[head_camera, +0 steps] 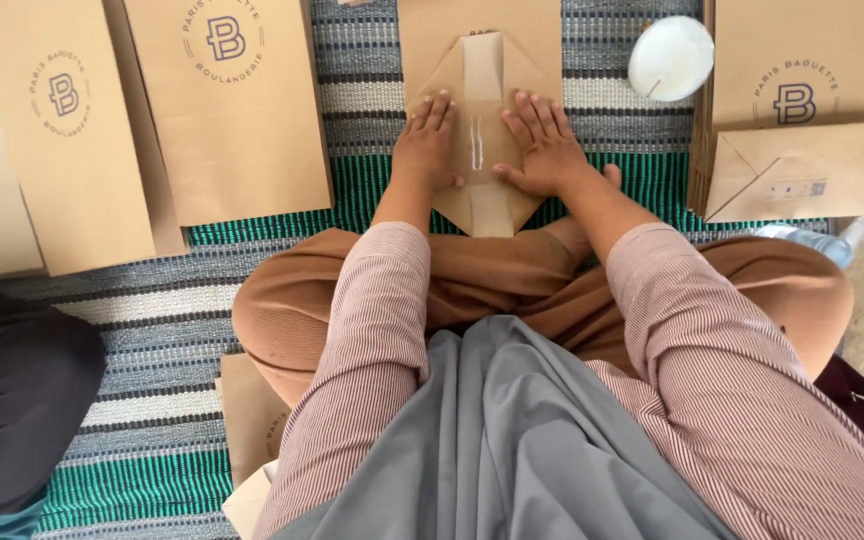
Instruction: The person sits on a striped mat and assembles a brown paper bag. They apply white adhesive to the bag's flaps using a small stick, then fold and press the flaps to seal the bag. The person repeats this process for multiple bags.
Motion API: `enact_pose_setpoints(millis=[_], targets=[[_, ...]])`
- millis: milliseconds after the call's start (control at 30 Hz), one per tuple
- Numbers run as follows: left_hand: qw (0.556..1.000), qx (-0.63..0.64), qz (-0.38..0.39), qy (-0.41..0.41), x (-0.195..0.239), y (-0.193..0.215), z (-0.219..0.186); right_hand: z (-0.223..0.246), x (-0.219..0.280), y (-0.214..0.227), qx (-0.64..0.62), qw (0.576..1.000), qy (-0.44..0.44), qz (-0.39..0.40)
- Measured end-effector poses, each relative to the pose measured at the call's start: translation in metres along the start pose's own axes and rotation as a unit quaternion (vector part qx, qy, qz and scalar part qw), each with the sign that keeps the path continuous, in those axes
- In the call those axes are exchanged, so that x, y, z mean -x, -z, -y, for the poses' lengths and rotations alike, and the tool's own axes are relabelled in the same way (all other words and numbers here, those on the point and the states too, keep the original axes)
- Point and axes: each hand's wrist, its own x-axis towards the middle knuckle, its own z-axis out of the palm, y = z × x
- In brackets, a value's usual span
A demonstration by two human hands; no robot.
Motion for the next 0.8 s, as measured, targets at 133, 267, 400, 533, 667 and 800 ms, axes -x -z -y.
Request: enact_pose_setpoints(millis=[133,267,400,533,667,800], targets=[[1.000,0.005,0.005,0.013,0.006,0.009,-0.003,-0.027,-0.021,-0.005,-0.129,0.991,-0.002,-0.030],[1.000,0.018,-0.011,0.001,0.007,0.003,-0.004,-0.062,0.023,0.007,-0.153,0.923,0.066,-0.347],[0.999,0.040,0.001,0.007,-0.005,-0.003,-0.002,-0.118,0.071,0.051,0.020,0.850,-0.047,-0.524],[0.999,0.035,0.014,0.007,0.004,0.003,-0.007,-0.130,0.074,0.059,0.004,0.929,-0.281,-0.241],[0.999,0.036,0.003,-0.014,-0.001,-0.003,-0.005,-0.158,0.053,0.015,-0.056,0.919,-0.180,-0.346],[1.000,0.022,0.013,-0.006,0.002,0.001,-0.011,-0.168,0.057,0.013,-0.121,0.866,-0.035,-0.485]])
